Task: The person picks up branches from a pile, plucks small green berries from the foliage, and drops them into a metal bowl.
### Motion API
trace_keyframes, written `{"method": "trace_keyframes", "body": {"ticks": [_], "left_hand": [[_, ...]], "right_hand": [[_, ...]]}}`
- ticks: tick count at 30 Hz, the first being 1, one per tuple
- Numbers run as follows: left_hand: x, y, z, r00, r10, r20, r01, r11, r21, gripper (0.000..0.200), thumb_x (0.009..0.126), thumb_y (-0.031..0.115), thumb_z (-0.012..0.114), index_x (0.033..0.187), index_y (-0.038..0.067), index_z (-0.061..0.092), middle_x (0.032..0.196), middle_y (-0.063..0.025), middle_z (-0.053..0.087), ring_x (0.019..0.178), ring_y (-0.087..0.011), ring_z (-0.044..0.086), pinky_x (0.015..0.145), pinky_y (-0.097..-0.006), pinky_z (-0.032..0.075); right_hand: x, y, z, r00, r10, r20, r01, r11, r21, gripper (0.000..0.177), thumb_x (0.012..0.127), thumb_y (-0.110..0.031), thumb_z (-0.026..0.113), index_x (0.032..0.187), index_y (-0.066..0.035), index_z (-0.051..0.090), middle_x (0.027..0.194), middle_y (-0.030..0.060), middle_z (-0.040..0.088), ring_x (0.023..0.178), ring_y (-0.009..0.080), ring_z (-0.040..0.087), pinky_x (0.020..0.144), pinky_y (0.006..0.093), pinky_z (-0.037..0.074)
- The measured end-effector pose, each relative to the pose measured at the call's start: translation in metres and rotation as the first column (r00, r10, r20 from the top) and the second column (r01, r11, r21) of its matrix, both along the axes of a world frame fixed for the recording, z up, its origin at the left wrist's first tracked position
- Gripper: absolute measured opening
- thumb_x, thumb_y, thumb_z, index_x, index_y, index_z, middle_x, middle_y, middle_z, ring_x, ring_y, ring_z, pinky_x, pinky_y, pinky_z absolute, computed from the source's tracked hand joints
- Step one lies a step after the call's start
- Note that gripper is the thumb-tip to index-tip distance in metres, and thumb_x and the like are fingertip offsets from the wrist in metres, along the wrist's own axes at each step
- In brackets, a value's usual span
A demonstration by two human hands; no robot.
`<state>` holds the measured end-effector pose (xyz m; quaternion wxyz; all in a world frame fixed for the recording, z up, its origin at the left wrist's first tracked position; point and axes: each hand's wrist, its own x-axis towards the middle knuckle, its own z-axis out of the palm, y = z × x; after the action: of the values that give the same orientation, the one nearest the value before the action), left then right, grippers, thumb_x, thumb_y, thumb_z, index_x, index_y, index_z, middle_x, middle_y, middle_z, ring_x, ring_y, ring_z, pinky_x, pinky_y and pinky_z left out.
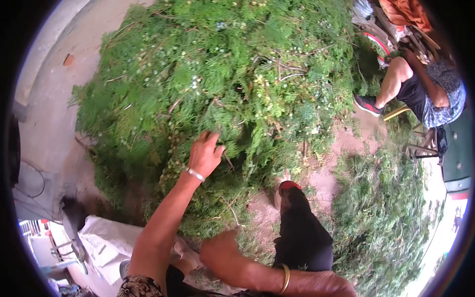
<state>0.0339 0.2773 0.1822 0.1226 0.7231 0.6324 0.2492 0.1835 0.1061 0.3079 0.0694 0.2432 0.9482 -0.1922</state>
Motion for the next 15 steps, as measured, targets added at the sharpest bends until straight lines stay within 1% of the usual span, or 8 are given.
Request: {"method": "trace_keyframes", "body": {"ticks": [3,5,7,8,9,11,13,15], "left_hand": [[0.053,0.069,0.013,0.981,-0.165,-0.105,0.177,0.978,0.108,0.063,0.07,0.011,0.074,0.126,0.004,0.047,0.131,-0.0323,0.037,0.118,-0.0481,0.041,0.094,-0.0503,0.043],[0.088,0.11,0.006,0.953,-0.177,-0.245,0.202,0.976,0.08,0.066,0.075,0.008,0.068,0.135,0.011,0.041,0.144,-0.0283,0.021,0.132,-0.0517,0.02,0.101,-0.0626,0.032],[0.116,0.136,0.01,0.904,-0.242,-0.353,0.235,0.97,-0.064,0.059,0.082,0.005,0.057,0.138,0.017,0.04,0.151,-0.0193,0.009,0.135,-0.0516,0.008,0.099,-0.0724,0.025],[0.126,0.15,0.002,0.903,-0.272,-0.333,0.238,0.961,-0.141,0.054,0.087,0.005,0.046,0.139,0.021,0.04,0.154,-0.0108,0.004,0.136,-0.0514,0.006,0.099,-0.0741,0.023],[0.133,0.16,-0.003,0.887,-0.252,-0.386,0.191,0.963,-0.19,0.049,0.089,0.008,0.044,0.136,0.022,0.044,0.154,-0.0102,0.007,0.136,-0.0515,0.005,0.099,-0.0733,0.025],[0.134,0.173,-0.007,0.922,-0.183,-0.341,0.08,0.952,-0.295,0.04,0.09,0.01,0.043,0.127,0.019,0.052,0.153,-0.0122,0.012,0.136,-0.0521,0.006,0.096,-0.0726,0.029],[0.122,0.173,-0.007,0.902,-0.254,-0.35,0.139,0.936,-0.324,0.03,0.089,0.009,0.046,0.115,0.013,0.06,0.15,-0.0148,0.023,0.133,-0.0538,0.016,0.096,-0.0646,0.037],[0.102,0.174,-0.016,0.821,-0.376,-0.43,0.334,0.927,-0.172,0.017,0.084,0.002,0.052,0.098,0.0,0.061,0.111,-0.0166,0.057,0.099,-0.0361,0.057,0.088,-0.0448,0.049]], "right_hand": [[-0.003,0.002,0.003,0.998,-0.06,-0.02,0.058,0.992,-0.111,0.022,0.068,-0.013,0.061,0.083,0.002,0.058,0.068,0.0129,0.06,0.065,0.0269,0.06,0.059,0.0409,0.041],[-0.001,0.004,0.002,0.996,-0.091,-0.016,0.087,0.98,-0.18,0.022,0.069,-0.014,0.061,0.084,0.001,0.058,0.068,0.0123,0.06,0.066,0.0267,0.061,0.059,0.0412,0.041],[0.003,0.005,0.0,0.997,-0.068,-0.02,0.067,0.997,-0.043,0.033,0.073,-0.026,0.06,0.09,0.002,0.063,0.074,0.0115,0.059,0.076,0.0295,0.059,0.065,0.0437,0.041],[0.008,0.013,0.007,1.0,-0.012,0.023,0.012,0.999,-0.038,0.036,0.076,-0.028,0.057,0.092,0.004,0.061,0.079,0.015,0.06,0.078,0.0295,0.058,0.067,0.0458,0.041],[0.012,0.014,0.004,0.999,-0.022,0.039,0.024,0.999,-0.041,0.036,0.076,-0.028,0.057,0.092,0.004,0.061,0.079,0.015,0.06,0.078,0.0295,0.058,0.067,0.0458,0.041],[0.015,0.009,-0.001,0.999,-0.039,-0.018,0.038,0.998,-0.058,0.043,0.076,-0.028,0.056,0.102,0.007,0.059,0.088,0.0193,0.061,0.084,0.0306,0.058,0.071,0.0476,0.041],[0.018,0.008,0.003,0.998,-0.026,0.057,0.032,0.995,-0.094,0.052,0.076,-0.03,0.057,0.11,0.01,0.055,0.094,0.0208,0.06,0.086,0.0313,0.058,0.075,0.048,0.041],[0.016,0.008,0.005,0.994,0.01,0.109,0.004,0.992,-0.123,0.061,0.075,-0.031,0.057,0.118,0.013,0.052,0.099,0.0224,0.059,0.089,0.032,0.057,0.08,0.0484,0.042]]}}
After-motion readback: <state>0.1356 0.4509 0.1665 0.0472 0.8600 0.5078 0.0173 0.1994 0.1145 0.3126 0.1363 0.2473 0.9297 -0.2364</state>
